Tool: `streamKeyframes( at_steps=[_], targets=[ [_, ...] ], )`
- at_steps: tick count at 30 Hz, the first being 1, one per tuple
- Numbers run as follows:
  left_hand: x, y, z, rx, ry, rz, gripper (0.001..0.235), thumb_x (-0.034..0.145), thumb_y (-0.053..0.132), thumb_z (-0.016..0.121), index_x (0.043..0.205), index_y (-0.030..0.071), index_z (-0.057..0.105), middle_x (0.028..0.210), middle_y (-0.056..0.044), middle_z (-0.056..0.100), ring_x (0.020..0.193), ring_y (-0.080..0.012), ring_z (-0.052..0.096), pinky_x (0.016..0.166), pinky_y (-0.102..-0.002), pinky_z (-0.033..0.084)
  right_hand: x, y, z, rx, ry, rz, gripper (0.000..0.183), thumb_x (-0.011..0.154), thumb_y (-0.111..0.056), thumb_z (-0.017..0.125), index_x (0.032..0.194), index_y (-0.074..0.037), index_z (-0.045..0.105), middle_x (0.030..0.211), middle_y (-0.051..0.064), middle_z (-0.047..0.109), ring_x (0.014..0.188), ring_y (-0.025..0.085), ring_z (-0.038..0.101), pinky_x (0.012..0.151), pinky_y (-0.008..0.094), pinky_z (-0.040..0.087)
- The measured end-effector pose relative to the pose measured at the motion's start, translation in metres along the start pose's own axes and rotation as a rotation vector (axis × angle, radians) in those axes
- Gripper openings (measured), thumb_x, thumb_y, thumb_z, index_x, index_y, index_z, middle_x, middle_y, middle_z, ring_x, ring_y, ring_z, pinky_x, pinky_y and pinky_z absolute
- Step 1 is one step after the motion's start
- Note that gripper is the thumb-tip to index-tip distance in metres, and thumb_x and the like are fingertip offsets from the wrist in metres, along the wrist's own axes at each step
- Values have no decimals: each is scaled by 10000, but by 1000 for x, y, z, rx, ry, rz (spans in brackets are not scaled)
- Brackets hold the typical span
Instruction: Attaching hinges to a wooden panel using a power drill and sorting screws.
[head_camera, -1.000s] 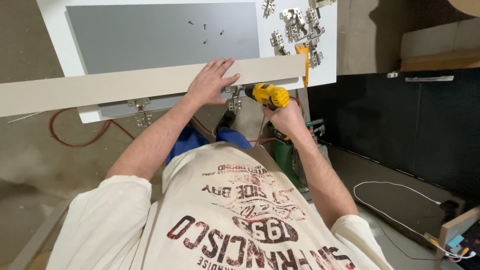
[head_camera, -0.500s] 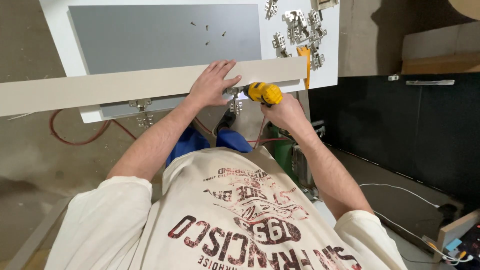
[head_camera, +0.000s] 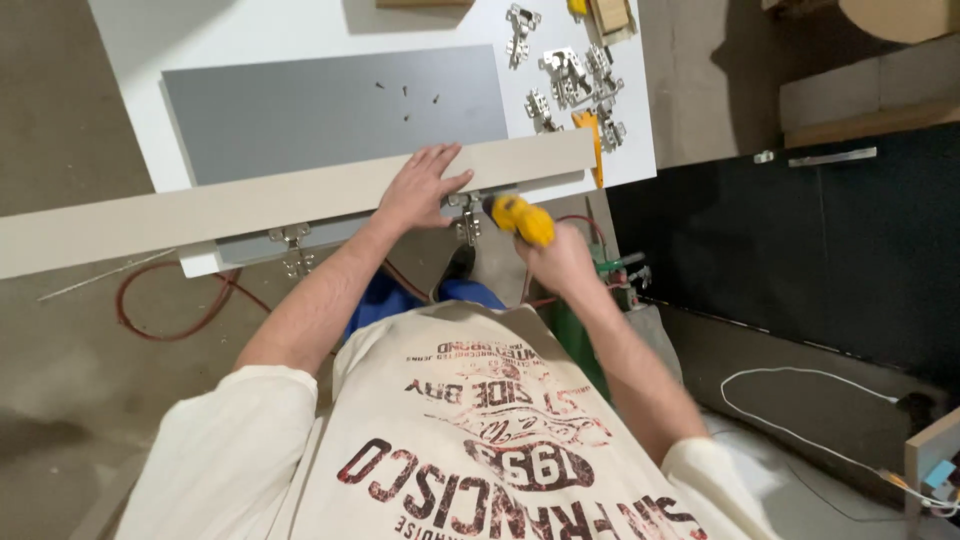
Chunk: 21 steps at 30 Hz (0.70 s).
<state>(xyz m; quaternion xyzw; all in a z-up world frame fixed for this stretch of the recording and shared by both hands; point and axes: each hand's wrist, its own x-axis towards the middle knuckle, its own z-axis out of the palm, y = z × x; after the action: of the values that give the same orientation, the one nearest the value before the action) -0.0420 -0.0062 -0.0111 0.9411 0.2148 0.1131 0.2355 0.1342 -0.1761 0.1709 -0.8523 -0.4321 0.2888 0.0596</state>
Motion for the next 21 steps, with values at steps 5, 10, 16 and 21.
streamKeyframes(
  at_steps=[5, 10, 16, 21],
  targets=[
    [3, -7, -9, -246, 115, -37, 839, 639, 466, 924, 1407, 291, 634, 1567, -148, 462, 1436, -346, 460, 1232, -484, 308, -76, 36, 34, 203, 116, -51, 323, 834, -158, 739, 1090, 40, 743, 1061, 302, 730, 1068, 477, 669, 925, 579, 534],
    [33, -91, 33, -204, 472, -470, 222, 884, 275, 773, 1100, 239, 742, 1026, 9, 615, 990, -222, 681, 907, -382, 537, -102, 106, 83, 561, 241, -103, 275, 875, -76, 786, 1146, -36, 766, 1146, 179, 770, 1126, 336, 703, 1013, 477, 549],
    [53, -117, 41, -105, 294, -619, 95, 889, 223, 798, 957, 160, 778, 940, -26, 597, 890, -306, 716, 767, -464, 600, -85, 163, 102, 751, 302, -217, 234, 812, -36, 869, 1041, -23, 825, 979, 167, 802, 929, 274, 768, 829, 404, 604],
    [29, -50, -2, -393, 279, -643, 146, 1000, 250, 687, 1123, 175, 713, 1021, -59, 718, 996, -294, 728, 826, -434, 593, -52, 96, 31, 599, 289, -449, 122, 780, -12, 861, 873, 13, 788, 816, 203, 771, 782, 302, 775, 692, 369, 566]
  ],
)
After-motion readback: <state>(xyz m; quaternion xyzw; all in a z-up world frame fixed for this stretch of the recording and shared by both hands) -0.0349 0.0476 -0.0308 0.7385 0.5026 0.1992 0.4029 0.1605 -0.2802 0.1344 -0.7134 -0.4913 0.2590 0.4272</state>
